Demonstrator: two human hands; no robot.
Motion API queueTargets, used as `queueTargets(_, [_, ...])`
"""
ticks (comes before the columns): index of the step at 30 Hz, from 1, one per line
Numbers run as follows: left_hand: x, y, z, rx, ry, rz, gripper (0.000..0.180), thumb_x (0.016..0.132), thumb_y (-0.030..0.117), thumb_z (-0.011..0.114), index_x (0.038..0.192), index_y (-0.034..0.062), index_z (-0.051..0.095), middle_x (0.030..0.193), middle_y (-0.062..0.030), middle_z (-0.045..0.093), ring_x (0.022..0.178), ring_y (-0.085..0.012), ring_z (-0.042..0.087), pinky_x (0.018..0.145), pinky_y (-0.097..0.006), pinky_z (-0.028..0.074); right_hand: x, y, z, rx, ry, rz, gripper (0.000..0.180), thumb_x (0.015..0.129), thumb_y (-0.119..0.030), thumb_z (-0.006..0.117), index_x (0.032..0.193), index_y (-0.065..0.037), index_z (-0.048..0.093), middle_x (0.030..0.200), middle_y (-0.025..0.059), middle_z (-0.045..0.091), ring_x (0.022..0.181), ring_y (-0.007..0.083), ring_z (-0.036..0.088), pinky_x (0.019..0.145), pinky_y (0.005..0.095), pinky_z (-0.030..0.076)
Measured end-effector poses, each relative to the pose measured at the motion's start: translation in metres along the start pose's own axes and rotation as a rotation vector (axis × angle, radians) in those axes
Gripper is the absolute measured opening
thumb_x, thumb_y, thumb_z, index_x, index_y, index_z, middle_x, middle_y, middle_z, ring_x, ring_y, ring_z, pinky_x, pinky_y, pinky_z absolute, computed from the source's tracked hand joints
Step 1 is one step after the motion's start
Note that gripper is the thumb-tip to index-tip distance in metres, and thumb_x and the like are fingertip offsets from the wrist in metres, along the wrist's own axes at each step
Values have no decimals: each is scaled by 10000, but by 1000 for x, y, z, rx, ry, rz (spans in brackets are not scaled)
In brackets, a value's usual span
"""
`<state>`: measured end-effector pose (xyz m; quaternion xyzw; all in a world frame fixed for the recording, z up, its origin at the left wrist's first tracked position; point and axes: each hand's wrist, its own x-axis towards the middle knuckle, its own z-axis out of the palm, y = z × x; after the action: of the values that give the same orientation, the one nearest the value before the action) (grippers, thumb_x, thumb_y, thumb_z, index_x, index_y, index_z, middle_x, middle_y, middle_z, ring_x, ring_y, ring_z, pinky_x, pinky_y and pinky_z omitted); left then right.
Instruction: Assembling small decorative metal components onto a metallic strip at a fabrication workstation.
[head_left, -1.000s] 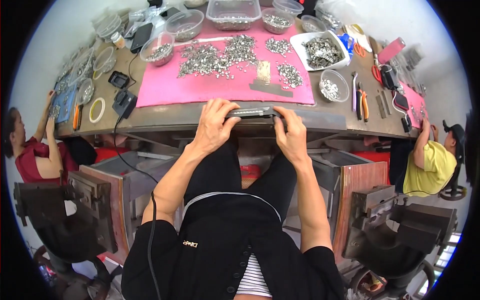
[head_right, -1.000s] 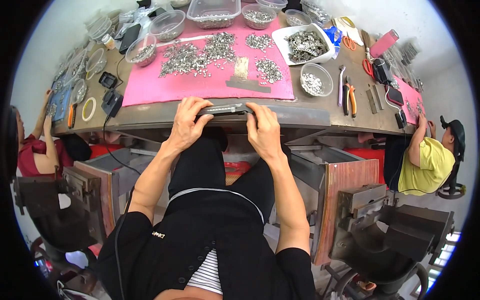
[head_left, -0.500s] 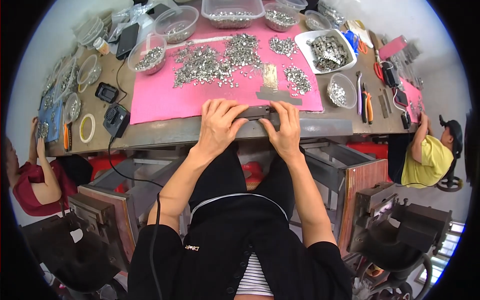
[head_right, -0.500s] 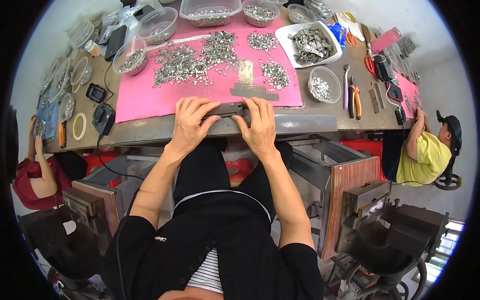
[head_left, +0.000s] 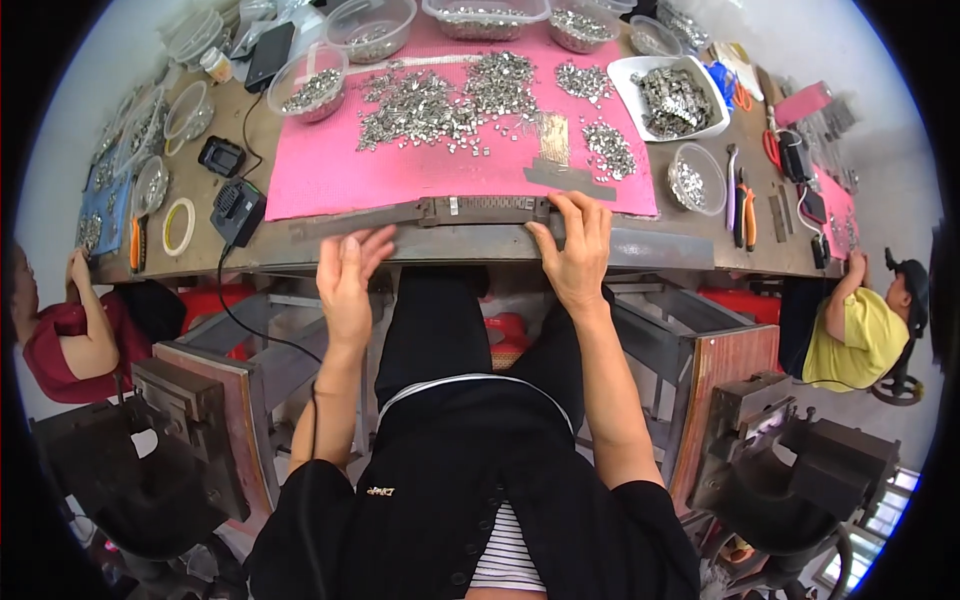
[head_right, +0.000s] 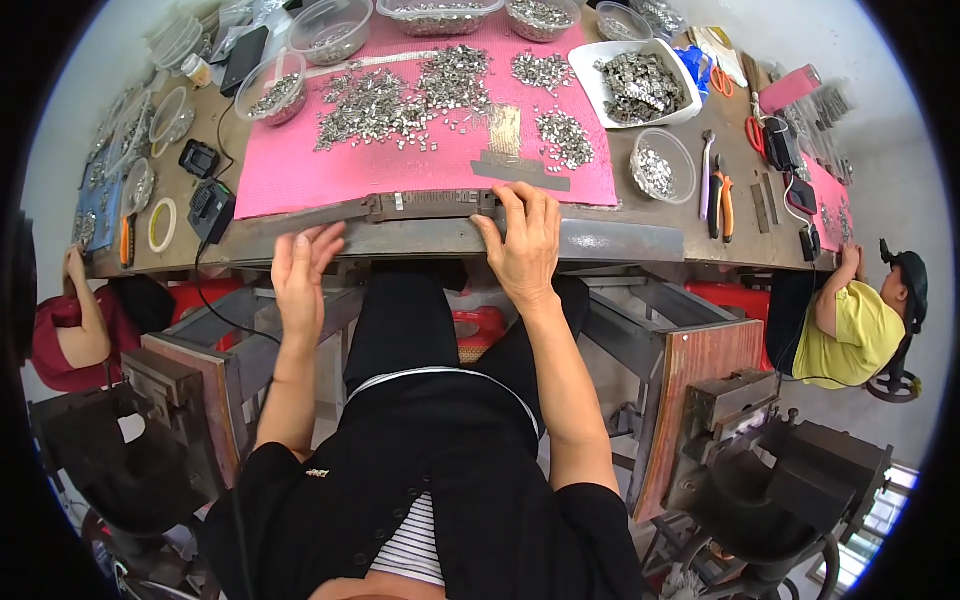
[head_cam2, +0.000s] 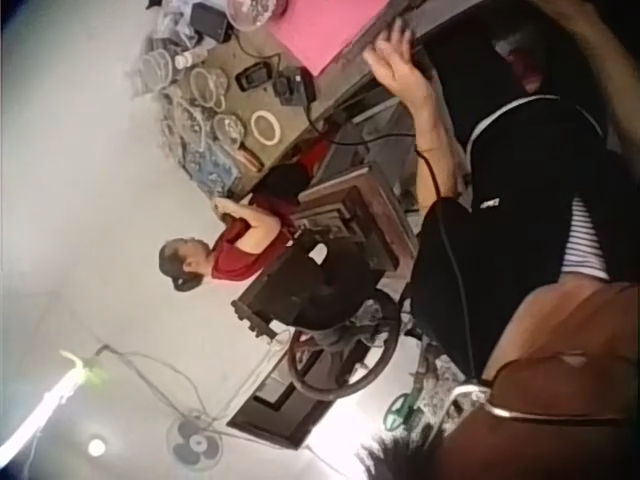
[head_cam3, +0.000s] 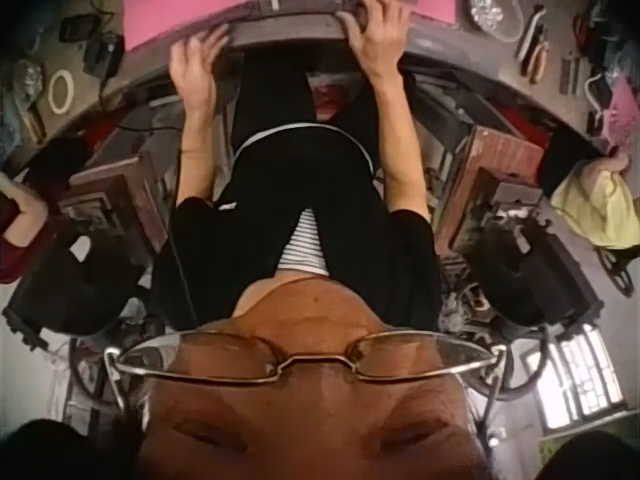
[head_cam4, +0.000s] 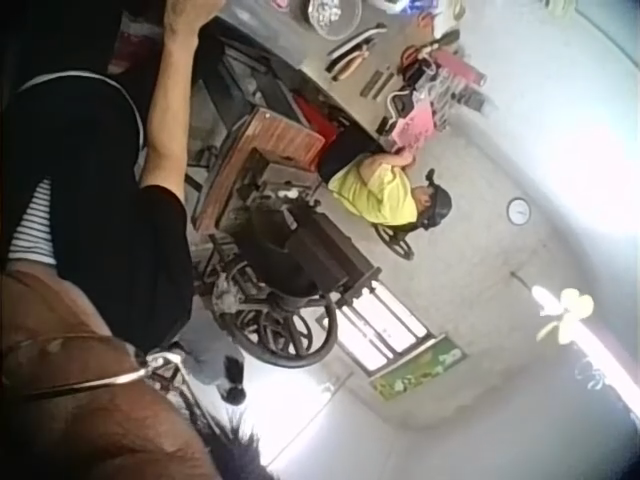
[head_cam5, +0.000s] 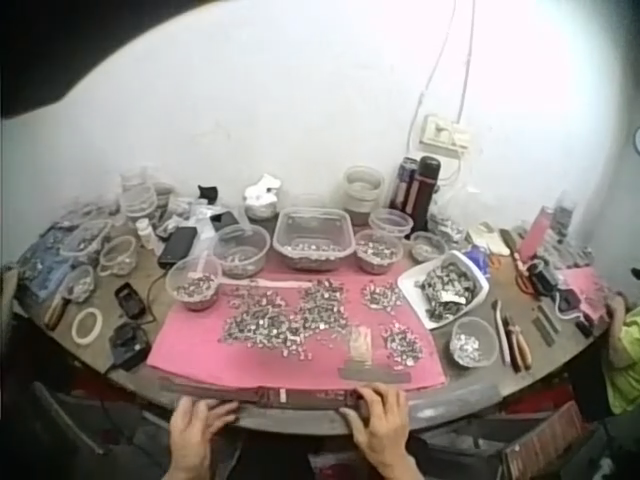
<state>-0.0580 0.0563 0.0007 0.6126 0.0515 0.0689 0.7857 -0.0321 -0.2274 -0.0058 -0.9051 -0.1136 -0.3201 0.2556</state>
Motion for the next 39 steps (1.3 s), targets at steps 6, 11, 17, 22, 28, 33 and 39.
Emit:
queueTargets(6, [-4,-3,13,15,-322,-232,277,1061,173,573,1247,-28,614,1117,-173,723,992,-231,733,860,-313,587,0,0,-1,-11,-4,10,492,771,-175,838,1202,-55,636,1163,99,602,1071,320,553,943,441,438])
queueTargets(11, [21,-5,70,841,-205,780,511,818,140,805,1291,70,624,1196,-113,653,1133,-313,592,978,-431,451,10,0,-12,-55,-27,-33,428,801,-198,813,1183,-68,668,1150,65,642,1088,286,572,969,430,395])
queueTargets(17, [32,-27,80,1022,-226,768,632,789,205,826,1365,98,589,1210,-87,638,1155,-286,549,1060,-473,320,27,-5,1,195,-82,-45,167,807,-108,778,959,-75,716,973,39,695,988,229,629,896,409,426])
queueTargets(22, [33,-31,79,1019,-182,774,638,790,207,837,1365,86,588,1158,-73,657,1136,-273,566,1051,-447,326,57,3,-22,967,-309,653,107,892,-91,742,962,-17,710,904,12,712,835,77,634,776,255,516])
queueTargets(28, [30,-12,94,944,-247,750,516,824,224,806,1296,105,637,1221,-73,653,1190,-282,563,1095,-510,297,114,77,-58,963,335,596,368,940,-80,723,1248,92,622,1062,136,739,971,161,694,888,271,532])
queueTargets(33, [55,-14,150,815,-339,826,113,857,155,744,966,132,724,1003,-11,668,1063,-215,588,1069,-505,308,65,88,-46,280,37,349,138,930,-69,709,1054,-39,762,968,41,718,847,99,644,768,249,511])
queueTargets(39, [92,-45,214,891,-483,856,107,833,184,759,935,161,737,918,-36,632,1005,-258,572,1015,-540,320,38,83,-36,47,-39,178,172,872,-23,712,1037,-60,744,904,104,650,816,241,649,736,341,523])
